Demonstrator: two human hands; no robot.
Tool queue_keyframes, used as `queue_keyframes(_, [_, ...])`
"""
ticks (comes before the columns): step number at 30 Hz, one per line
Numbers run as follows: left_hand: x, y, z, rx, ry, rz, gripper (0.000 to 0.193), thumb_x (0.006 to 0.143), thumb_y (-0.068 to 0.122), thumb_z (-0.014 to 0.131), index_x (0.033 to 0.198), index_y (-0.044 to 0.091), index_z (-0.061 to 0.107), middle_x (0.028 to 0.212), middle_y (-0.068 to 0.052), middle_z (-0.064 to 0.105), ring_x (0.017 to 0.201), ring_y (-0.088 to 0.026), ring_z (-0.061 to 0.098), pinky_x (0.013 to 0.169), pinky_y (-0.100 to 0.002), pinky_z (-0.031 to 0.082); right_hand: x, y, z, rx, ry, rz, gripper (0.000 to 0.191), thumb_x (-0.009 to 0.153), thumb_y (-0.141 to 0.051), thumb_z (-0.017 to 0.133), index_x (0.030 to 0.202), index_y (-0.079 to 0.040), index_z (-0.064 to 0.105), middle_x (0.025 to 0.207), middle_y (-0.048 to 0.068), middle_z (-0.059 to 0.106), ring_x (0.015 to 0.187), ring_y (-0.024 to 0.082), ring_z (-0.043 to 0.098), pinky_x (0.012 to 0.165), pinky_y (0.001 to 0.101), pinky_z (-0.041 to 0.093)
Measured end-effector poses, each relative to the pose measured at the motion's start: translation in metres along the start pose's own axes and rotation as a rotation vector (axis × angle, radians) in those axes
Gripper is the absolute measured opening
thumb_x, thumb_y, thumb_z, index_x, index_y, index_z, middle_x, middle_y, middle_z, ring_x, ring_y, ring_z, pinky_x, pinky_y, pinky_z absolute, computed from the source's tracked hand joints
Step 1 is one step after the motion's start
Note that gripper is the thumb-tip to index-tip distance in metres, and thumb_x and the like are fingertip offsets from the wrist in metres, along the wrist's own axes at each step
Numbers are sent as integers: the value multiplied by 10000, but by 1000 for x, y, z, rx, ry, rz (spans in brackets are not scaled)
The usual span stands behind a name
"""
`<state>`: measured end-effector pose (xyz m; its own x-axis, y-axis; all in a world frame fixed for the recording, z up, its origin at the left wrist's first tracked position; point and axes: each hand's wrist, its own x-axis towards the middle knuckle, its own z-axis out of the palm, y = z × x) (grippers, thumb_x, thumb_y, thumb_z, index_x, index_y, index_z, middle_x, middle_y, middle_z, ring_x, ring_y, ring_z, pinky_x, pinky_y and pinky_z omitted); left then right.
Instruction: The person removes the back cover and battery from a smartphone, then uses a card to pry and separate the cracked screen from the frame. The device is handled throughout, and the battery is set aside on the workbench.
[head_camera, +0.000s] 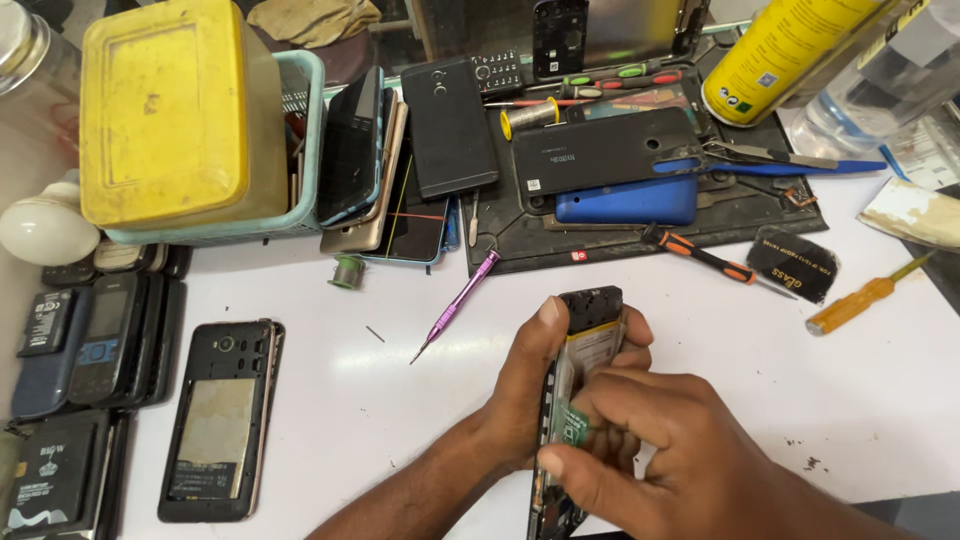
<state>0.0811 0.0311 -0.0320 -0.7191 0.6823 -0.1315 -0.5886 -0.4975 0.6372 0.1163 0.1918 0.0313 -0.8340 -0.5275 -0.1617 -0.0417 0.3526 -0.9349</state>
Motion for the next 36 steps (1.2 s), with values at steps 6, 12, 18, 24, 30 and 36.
queue_keyframes(6, [-4,6,3,2,-39,27,935,958,817,338,1361,-8,512,978,-67,498,843,-169,564,715,-358,513,-13,0,-7,-42,-27,160,208,788,-237,819,767,-54,722,689,27,648,604,108,619,533,276,489])
queue_keyframes(12, [-5,8,0,-227,-96,42,973,1031,818,299,1363,-73,501,992,-104,551,781,-201,587,683,-403,547,-29,31,-26,191,150,-8,189,998,-180,659,892,-25,680,949,65,747,715,99,613,586,247,557])
queue_keyframes(18, [3,5,-5,-316,-174,69,1036,1023,833,307,1386,-121,482,999,-139,585,839,-252,670,789,-471,610,-35,62,-32,311,268,144,345,1123,-238,539,963,24,694,743,95,641,638,151,589,524,305,528])
queue_keyframes(24, [6,3,-8,-332,-164,60,1067,1016,825,305,1472,-131,426,1015,-152,605,876,-284,693,845,-488,617,-30,69,-37,294,296,27,402,1110,-276,492,912,24,673,692,85,670,590,151,651,495,285,508])
queue_keyframes(30, [9,2,-10,-326,-153,47,1088,1007,829,309,1563,-105,362,1039,-158,617,913,-310,701,879,-498,609,-24,69,-39,338,340,15,427,1128,-268,484,878,34,650,679,107,655,578,164,638,497,296,508])
queue_keyframes(36, [9,1,-12,-303,-130,52,1082,1010,821,307,1613,-77,353,1104,-160,625,922,-321,704,892,-528,599,-23,67,-35,335,371,86,473,1071,-283,479,779,41,665,639,98,633,544,154,606,479,292,488])
